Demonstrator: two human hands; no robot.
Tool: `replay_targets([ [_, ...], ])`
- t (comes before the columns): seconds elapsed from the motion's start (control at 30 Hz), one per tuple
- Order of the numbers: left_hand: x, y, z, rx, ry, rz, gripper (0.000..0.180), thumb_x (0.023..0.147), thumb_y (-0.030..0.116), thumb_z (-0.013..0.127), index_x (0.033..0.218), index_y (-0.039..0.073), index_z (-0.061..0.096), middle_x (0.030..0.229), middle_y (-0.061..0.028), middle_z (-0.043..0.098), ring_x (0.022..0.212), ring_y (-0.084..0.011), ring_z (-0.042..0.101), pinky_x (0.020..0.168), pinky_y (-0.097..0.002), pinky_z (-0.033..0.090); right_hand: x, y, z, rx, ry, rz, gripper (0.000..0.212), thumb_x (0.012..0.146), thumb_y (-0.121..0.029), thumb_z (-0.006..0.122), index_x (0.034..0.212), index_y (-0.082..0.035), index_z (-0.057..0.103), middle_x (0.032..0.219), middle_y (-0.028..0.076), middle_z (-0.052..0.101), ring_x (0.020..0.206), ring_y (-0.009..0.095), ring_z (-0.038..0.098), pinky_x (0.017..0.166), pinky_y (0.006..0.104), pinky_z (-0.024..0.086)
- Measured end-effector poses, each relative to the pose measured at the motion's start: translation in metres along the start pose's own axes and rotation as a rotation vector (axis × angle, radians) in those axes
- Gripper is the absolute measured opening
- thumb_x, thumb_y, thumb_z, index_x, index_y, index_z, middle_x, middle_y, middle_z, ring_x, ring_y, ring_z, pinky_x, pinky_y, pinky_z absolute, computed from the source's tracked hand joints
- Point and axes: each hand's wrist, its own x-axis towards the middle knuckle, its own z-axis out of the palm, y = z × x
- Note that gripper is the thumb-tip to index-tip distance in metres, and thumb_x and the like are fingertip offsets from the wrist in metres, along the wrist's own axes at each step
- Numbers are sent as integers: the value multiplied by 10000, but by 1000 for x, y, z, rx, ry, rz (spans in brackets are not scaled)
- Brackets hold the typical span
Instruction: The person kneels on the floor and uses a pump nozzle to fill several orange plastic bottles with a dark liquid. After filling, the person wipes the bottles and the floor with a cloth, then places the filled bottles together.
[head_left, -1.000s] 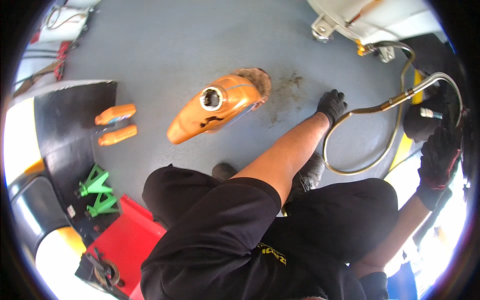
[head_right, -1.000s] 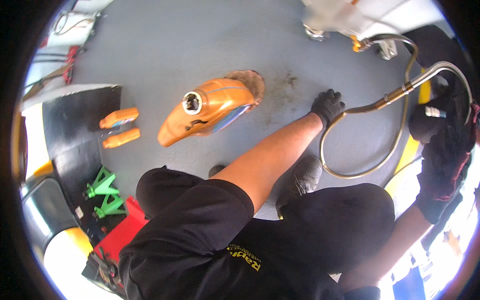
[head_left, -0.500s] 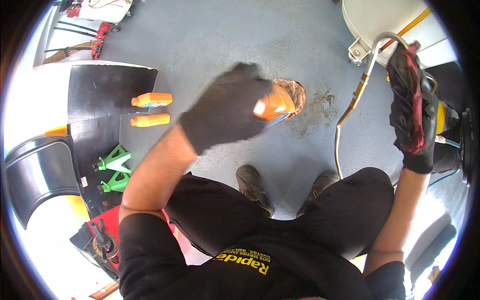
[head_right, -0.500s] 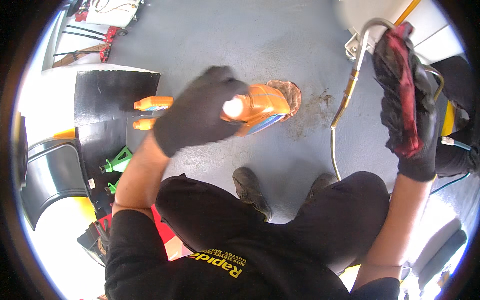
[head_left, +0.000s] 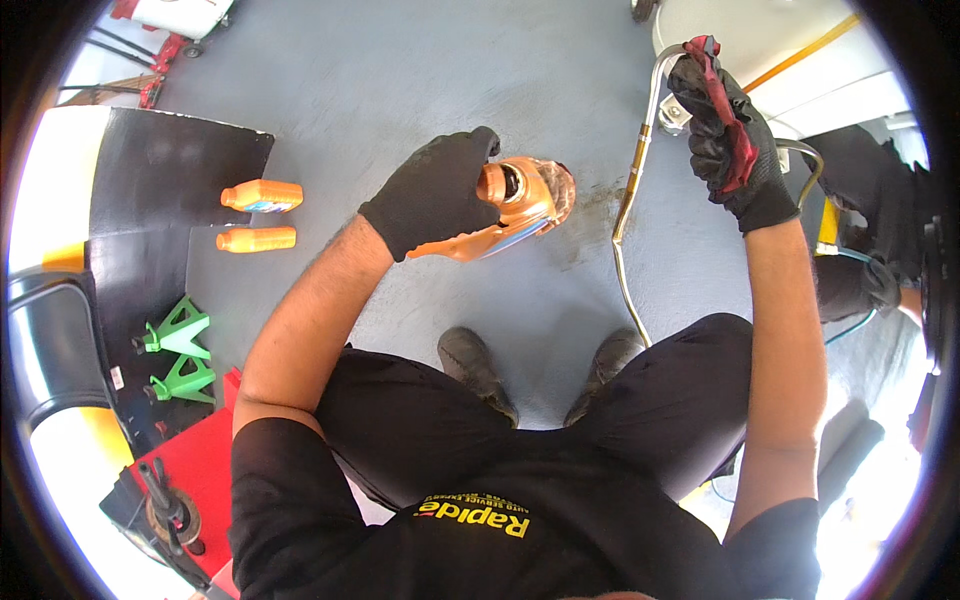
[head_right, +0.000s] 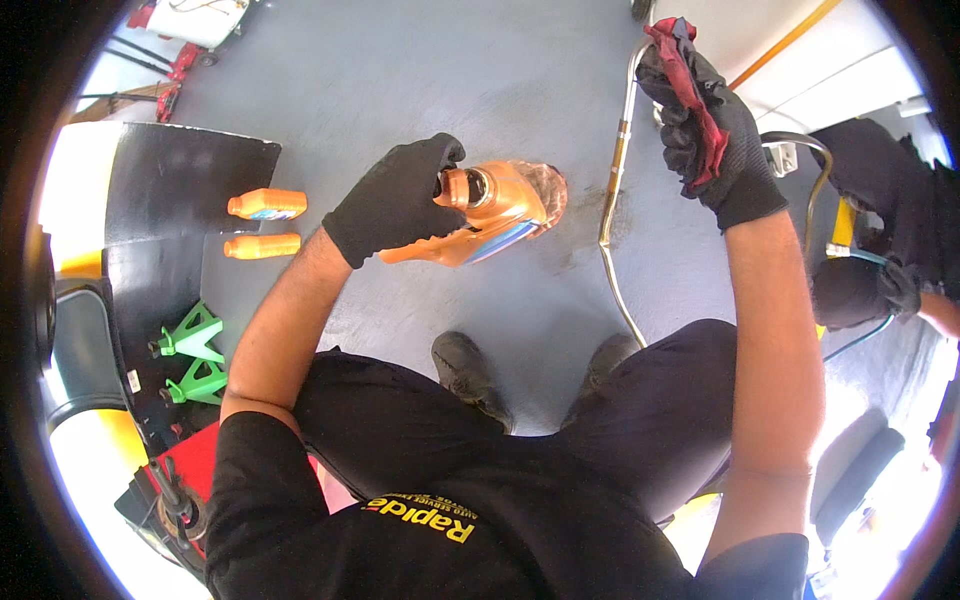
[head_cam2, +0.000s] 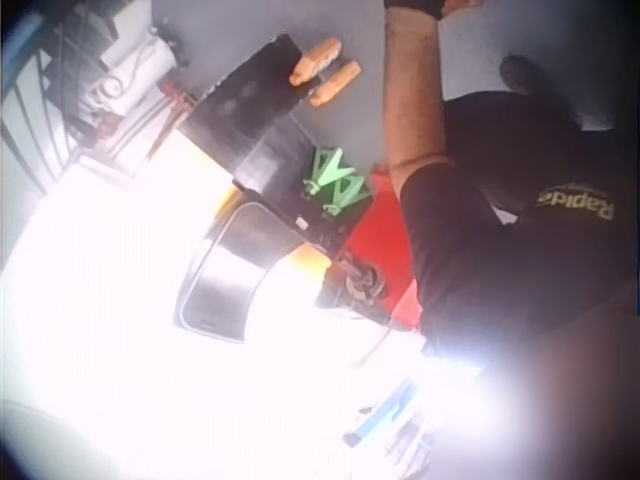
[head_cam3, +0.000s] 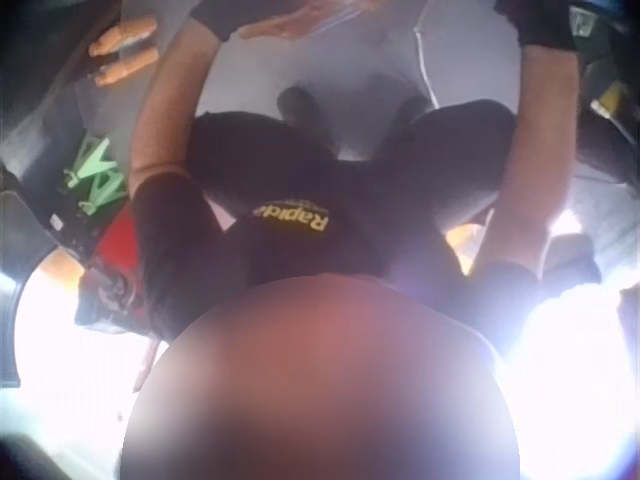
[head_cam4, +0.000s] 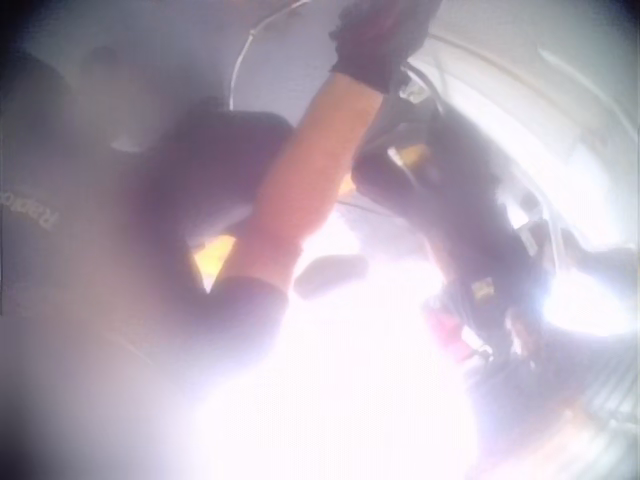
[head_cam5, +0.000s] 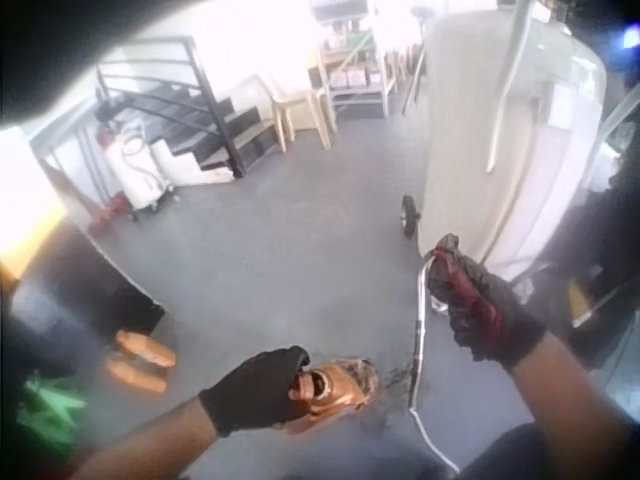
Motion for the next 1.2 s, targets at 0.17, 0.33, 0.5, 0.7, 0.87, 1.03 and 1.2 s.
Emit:
replay_targets([
  [0.17, 6, -1, 8, 160, 68, 170, 500, 828, 521, 785, 945, 50, 667, 873, -219, 676, 838, -455, 663, 743, -539, 518, 1, 1, 4, -525, -96, -450, 515, 1127, -470, 543, 1471, -92, 610, 1159, 54, 710, 1033, 153, 600, 919, 313, 467],
  [0.33, 13, 2, 27, 296, 109, 128, 478, 874, 512, 787, 856, 54, 651, 740, -201, 678, 721, -433, 681, 703, -562, 525, 17, 16, 12, 23, 86, 11, 510, 1054, -596, 616, 1195, -118, 722, 908, -21, 742, 716, 89, 680, 612, 258, 567],
  [0.5, 8, 15, 37, 306, 124, 161, 456, 831, 463, 819, 880, 39, 657, 822, -201, 687, 826, -410, 700, 777, -535, 560, 21, 11, 28, 106, -67, -23, 665, 1048, -724, 503, 1126, -103, 730, 948, 31, 721, 724, 119, 616, 598, 312, 494],
  [0.7, 9, 21, 46, 395, 110, 40, 402, 789, 397, 812, 905, 49, 650, 878, -178, 688, 870, -401, 694, 831, -520, 557, 11, 7, 21, -310, -99, -63, 744, 1014, -789, 489, 1089, -90, 733, 888, 37, 675, 741, 128, 605, 629, 313, 482],
  [0.87, 3, 9, 32, 326, 113, 139, 379, 750, 288, 816, 1004, 44, 674, 1014, -179, 676, 988, -386, 663, 906, -506, 534, 0, 0, 26, -183, -77, 46, 771, 1021, -767, 508, 1206, -51, 727, 970, 43, 681, 838, 139, 599, 757, 317, 509],
  [1.03, 13, 5, 21, 394, 1, 418, 521, 703, 227, 826, 1163, 34, 677, 1127, -176, 685, 1124, -397, 626, 1002, -523, 499, 2, -3, 25, -186, -133, -126, 657, 1061, -673, 542, 1264, -68, 697, 1079, 4, 721, 958, 92, 652, 833, 310, 544],
  [1.2, 3, 9, 14, 187, 141, 473, 736, 776, 349, 873, 1411, 67, 632, 1369, -213, 622, 1196, -433, 626, 1050, -522, 510, 18, 5, -9, -88, -127, -74, 587, 1088, -595, 538, 1329, -75, 665, 1100, 25, 722, 946, 110, 666, 829, 308, 550],
])
